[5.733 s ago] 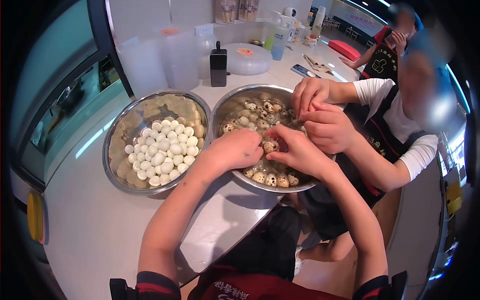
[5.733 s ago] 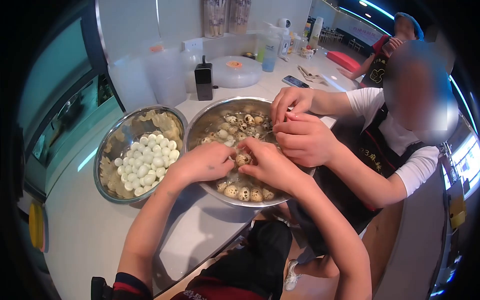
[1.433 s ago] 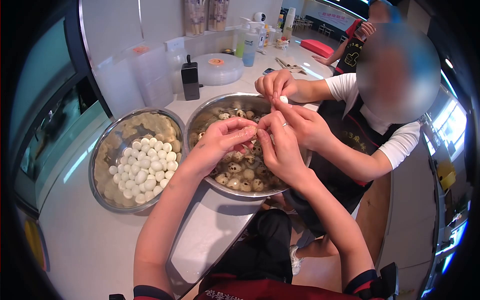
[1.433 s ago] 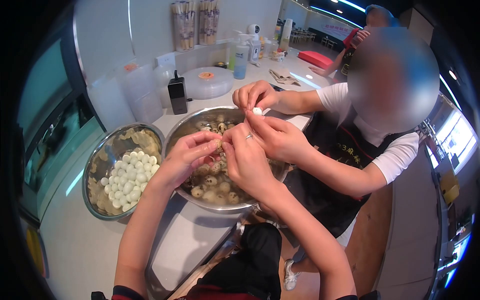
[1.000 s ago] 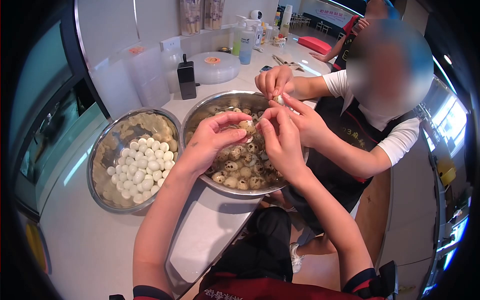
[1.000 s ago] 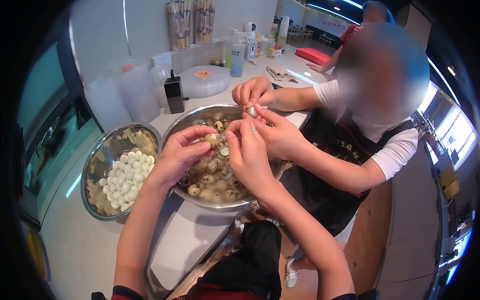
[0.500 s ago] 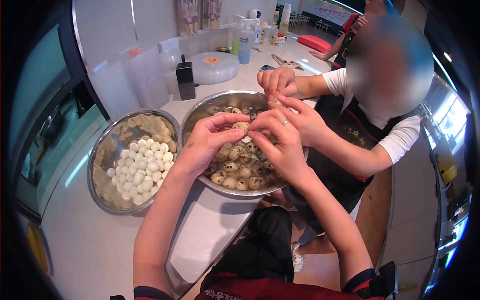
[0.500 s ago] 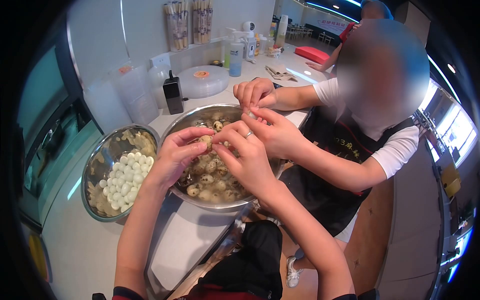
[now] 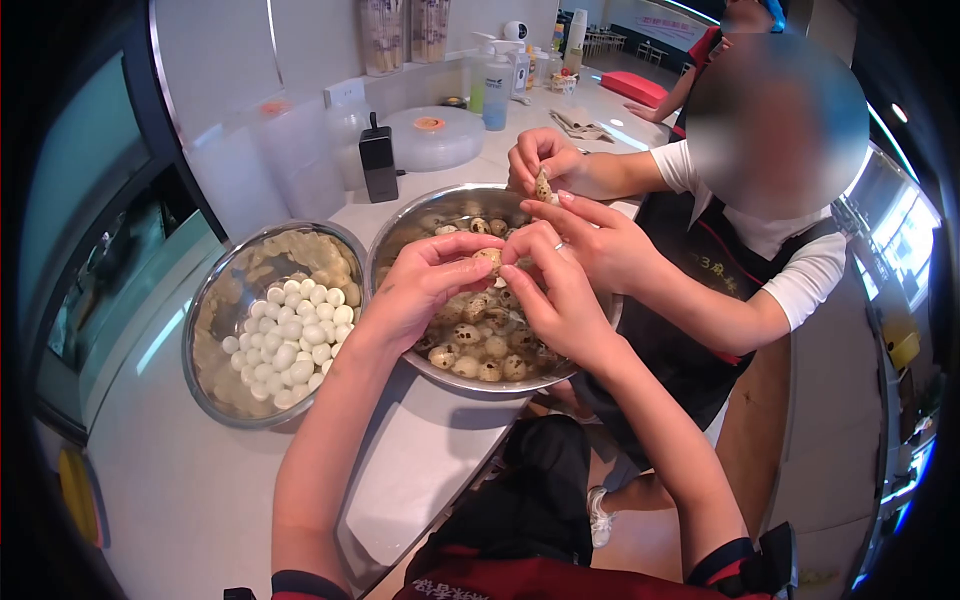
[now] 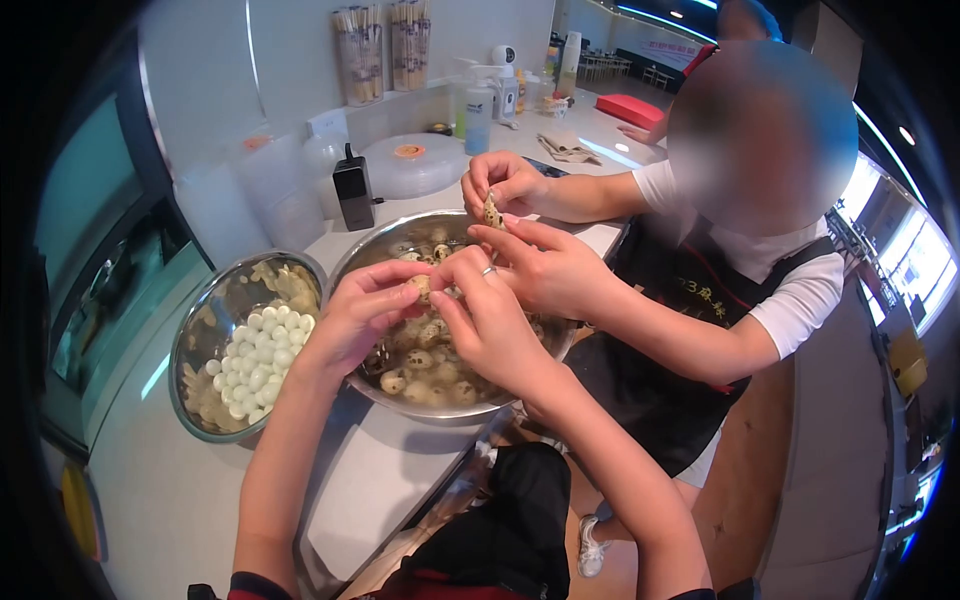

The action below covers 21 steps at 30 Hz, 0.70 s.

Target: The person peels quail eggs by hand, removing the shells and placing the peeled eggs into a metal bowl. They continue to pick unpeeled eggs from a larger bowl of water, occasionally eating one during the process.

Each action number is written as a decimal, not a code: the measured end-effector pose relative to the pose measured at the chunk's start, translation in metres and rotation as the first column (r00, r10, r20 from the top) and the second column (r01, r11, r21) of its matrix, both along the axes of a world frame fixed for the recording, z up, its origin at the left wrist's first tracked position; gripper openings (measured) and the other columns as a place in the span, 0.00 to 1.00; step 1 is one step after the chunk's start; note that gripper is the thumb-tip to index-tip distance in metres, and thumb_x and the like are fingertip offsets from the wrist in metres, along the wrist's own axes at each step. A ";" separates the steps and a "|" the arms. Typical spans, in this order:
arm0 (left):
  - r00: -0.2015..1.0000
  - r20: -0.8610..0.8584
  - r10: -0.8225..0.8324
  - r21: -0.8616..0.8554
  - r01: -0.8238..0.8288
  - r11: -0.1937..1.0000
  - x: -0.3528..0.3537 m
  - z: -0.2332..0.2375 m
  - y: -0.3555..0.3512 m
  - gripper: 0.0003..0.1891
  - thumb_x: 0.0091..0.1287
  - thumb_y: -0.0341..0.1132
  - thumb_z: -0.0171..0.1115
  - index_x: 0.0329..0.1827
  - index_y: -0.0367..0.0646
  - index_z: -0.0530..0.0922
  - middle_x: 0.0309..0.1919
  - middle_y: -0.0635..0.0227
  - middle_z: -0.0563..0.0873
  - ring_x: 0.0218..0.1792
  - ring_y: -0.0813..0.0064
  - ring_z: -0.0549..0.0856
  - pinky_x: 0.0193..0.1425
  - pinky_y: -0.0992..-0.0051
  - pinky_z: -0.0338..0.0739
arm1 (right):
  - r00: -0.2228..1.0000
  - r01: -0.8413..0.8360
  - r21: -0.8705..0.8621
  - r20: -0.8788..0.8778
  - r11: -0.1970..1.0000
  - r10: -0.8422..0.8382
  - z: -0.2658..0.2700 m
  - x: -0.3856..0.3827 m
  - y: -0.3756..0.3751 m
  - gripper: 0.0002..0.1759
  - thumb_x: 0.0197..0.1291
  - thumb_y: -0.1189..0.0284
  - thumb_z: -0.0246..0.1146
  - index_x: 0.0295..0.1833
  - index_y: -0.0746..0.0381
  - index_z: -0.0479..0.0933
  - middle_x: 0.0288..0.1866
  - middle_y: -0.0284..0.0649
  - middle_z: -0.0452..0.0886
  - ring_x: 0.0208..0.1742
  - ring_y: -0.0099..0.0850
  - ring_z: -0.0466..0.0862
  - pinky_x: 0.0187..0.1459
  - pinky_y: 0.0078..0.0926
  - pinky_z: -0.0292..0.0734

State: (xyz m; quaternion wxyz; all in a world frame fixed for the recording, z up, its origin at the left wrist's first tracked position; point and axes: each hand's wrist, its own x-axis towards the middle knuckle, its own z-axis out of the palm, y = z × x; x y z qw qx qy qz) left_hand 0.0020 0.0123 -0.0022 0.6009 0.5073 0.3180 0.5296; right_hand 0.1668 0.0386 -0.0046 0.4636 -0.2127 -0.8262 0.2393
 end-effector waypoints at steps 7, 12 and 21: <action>0.999 0.023 -0.030 -0.010 0.030 0.999 -0.001 -0.001 0.001 0.15 0.59 0.31 0.56 0.48 0.35 0.73 0.42 0.65 0.79 0.42 0.79 0.78 0.47 0.78 0.71 | 0.998 0.009 0.160 0.059 0.987 -0.019 0.000 0.000 -0.001 0.06 0.50 0.83 0.53 0.34 0.67 0.63 0.33 0.47 0.65 0.35 0.43 0.69 0.38 0.33 0.65; 0.999 0.026 -0.042 -0.021 0.043 0.999 0.000 -0.004 0.002 0.14 0.60 0.31 0.56 0.48 0.35 0.73 0.41 0.66 0.79 0.42 0.80 0.77 0.46 0.80 0.71 | 0.988 0.090 0.316 0.091 0.944 -0.125 -0.002 -0.001 -0.001 0.08 0.48 0.83 0.54 0.34 0.67 0.63 0.34 0.47 0.66 0.35 0.45 0.70 0.37 0.36 0.66; 0.998 -0.050 -0.038 0.021 0.039 0.999 0.005 -0.006 -0.002 0.14 0.60 0.32 0.57 0.47 0.36 0.73 0.40 0.68 0.78 0.40 0.82 0.77 0.47 0.81 0.72 | 0.980 0.116 0.368 0.110 0.923 -0.167 -0.004 -0.001 -0.004 0.09 0.48 0.84 0.55 0.36 0.67 0.65 0.34 0.48 0.67 0.36 0.44 0.71 0.36 0.35 0.68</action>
